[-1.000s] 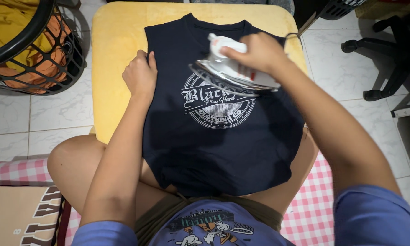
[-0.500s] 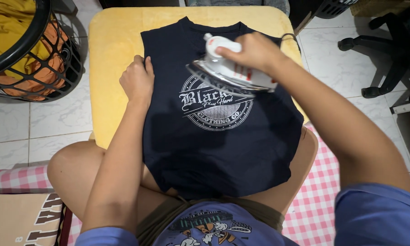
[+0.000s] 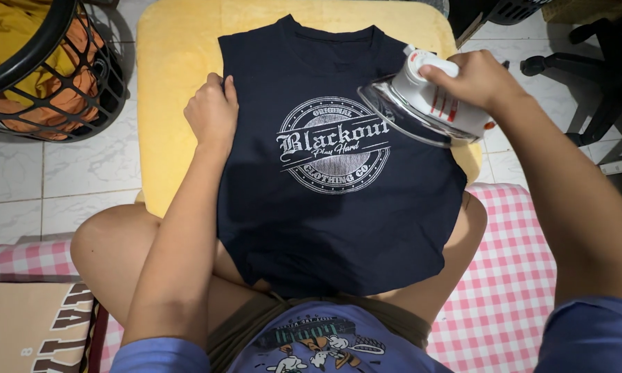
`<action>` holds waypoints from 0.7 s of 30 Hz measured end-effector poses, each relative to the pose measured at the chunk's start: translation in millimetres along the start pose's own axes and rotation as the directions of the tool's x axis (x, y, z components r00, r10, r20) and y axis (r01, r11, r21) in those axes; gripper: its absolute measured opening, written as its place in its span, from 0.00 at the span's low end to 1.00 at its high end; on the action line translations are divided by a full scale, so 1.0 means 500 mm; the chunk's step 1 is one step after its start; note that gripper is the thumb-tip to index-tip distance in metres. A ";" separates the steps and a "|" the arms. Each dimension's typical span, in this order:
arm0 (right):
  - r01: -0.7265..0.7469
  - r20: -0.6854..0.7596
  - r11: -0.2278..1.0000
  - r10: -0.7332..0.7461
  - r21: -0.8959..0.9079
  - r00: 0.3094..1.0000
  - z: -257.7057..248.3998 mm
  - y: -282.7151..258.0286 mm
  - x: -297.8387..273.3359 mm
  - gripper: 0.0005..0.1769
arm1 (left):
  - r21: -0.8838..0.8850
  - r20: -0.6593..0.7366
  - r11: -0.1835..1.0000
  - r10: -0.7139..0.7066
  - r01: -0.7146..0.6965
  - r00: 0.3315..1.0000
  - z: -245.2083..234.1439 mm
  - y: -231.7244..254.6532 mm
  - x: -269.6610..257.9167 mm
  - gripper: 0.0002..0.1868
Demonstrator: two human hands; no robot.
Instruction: The person spreads a dark shirt on a board and smooths it with their hands before ironing the fabric with a steam iron.
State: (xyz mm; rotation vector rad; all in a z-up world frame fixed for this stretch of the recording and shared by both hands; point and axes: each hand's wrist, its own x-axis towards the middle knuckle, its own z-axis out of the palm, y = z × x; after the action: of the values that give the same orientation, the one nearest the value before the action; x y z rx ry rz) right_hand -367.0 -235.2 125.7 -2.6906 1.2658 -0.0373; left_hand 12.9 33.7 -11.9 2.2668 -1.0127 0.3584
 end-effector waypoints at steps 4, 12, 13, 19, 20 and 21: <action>0.209 0.022 0.978 -0.208 -0.022 0.978 0.005 0.013 -0.002 0.43 | -0.014 -0.022 1.000 0.011 -0.011 1.000 0.001 -0.001 0.001 0.16; 0.318 0.081 0.947 -0.313 -0.054 0.946 0.017 -0.109 0.003 0.41 | 0.082 0.029 0.996 0.024 -0.026 0.999 -0.043 0.031 -0.054 0.17; 0.293 0.122 0.955 -0.286 -0.047 0.951 0.017 -0.130 0.003 0.41 | 0.106 0.097 0.994 -0.028 0.017 0.995 -0.054 0.034 -0.074 0.18; 0.333 0.156 0.943 -0.327 -0.014 0.932 0.016 -0.238 0.003 0.42 | 0.167 0.189 0.986 -0.032 0.000 0.981 -0.123 -0.014 -0.108 0.22; 0.333 0.155 0.943 -0.327 -0.014 0.932 0.016 -0.254 0.003 0.42 | 0.125 0.191 0.992 0.007 -0.032 0.982 -0.130 -0.019 -0.107 0.24; 0.355 0.165 0.935 -0.349 -0.007 0.923 0.016 -0.270 0.004 0.42 | 0.126 0.190 0.992 0.008 -0.032 0.982 -0.132 -0.021 -0.106 0.24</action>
State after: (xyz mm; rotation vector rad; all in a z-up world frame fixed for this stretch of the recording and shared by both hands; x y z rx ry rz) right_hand -262.2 -151.1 139.5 -2.8494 0.7329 0.1577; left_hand -14.6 111.6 9.3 2.4445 -1.1382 0.2241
